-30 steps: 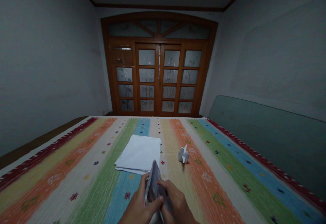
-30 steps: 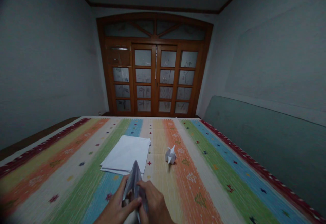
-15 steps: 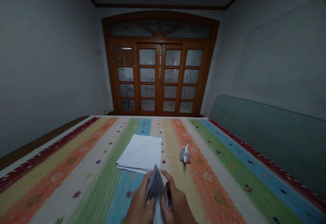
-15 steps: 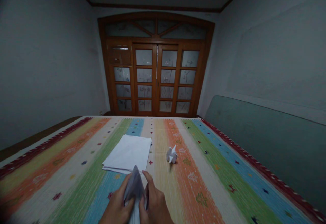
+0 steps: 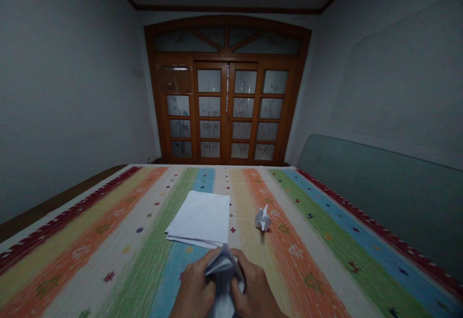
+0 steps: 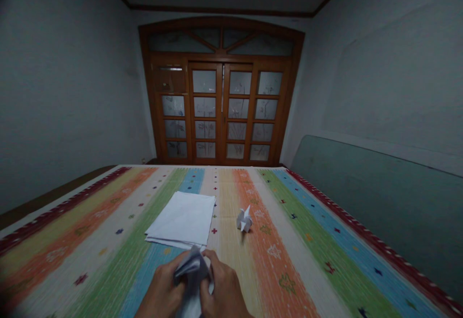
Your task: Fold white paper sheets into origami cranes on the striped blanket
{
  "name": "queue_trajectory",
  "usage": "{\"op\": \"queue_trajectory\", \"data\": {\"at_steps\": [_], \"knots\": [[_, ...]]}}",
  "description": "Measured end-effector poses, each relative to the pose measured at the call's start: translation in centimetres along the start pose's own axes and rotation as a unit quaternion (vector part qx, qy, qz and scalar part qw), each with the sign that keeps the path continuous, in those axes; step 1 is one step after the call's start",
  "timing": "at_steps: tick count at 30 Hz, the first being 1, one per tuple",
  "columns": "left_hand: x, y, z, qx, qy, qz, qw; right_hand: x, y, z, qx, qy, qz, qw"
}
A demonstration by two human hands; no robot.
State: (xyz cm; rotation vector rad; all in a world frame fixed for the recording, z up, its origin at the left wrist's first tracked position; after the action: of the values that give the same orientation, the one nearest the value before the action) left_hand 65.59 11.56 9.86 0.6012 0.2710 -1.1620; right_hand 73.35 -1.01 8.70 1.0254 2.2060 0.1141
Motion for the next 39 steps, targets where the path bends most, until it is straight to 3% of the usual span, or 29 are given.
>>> {"op": "queue_trajectory", "data": {"at_steps": [5, 12, 18, 24, 31, 39], "knots": [[-0.5, 0.8, 1.1, -0.043, -0.007, 0.031, 0.999, 1.0, -0.3, 0.3, 0.014, 0.016, -0.010, 1.000], [-1.5, 1.8, -0.7, -0.057, -0.017, 0.088, 0.994, 0.8, -0.2, 0.0, -0.014, 0.037, -0.017, 0.999], [-1.7, 2.3, -1.1, -0.047, -0.041, 0.065, 0.996, -1.8, 1.3, 0.2, -0.005, 0.040, 0.031, 0.999], [-1.5, 2.4, -0.3, -0.008, -0.080, 0.020, 0.997, -1.2, 1.8, 1.5, -0.001, 0.005, -0.024, 1.000], [-1.4, 1.7, -0.8, 0.009, 0.081, 0.058, 0.995, -1.0, 1.7, 1.9, 0.011, -0.032, -0.031, 0.999], [-1.1, 1.3, -0.1, 0.023, 0.112, 0.053, 0.992, -0.8, 1.6, 1.2, 0.009, -0.066, -0.065, 0.996]]}}
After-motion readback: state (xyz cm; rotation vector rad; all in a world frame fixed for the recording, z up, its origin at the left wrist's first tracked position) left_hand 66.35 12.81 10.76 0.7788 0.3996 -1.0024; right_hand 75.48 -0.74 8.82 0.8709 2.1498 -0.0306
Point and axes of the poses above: each hand's wrist, its own y-axis towards the middle knuckle, its own x-axis out of the palm, z = x × y, the point moved 6 cm from there along y, towards the middle knuckle, and after that the axes turned 3 degrees about x, right-handed, at the moved point
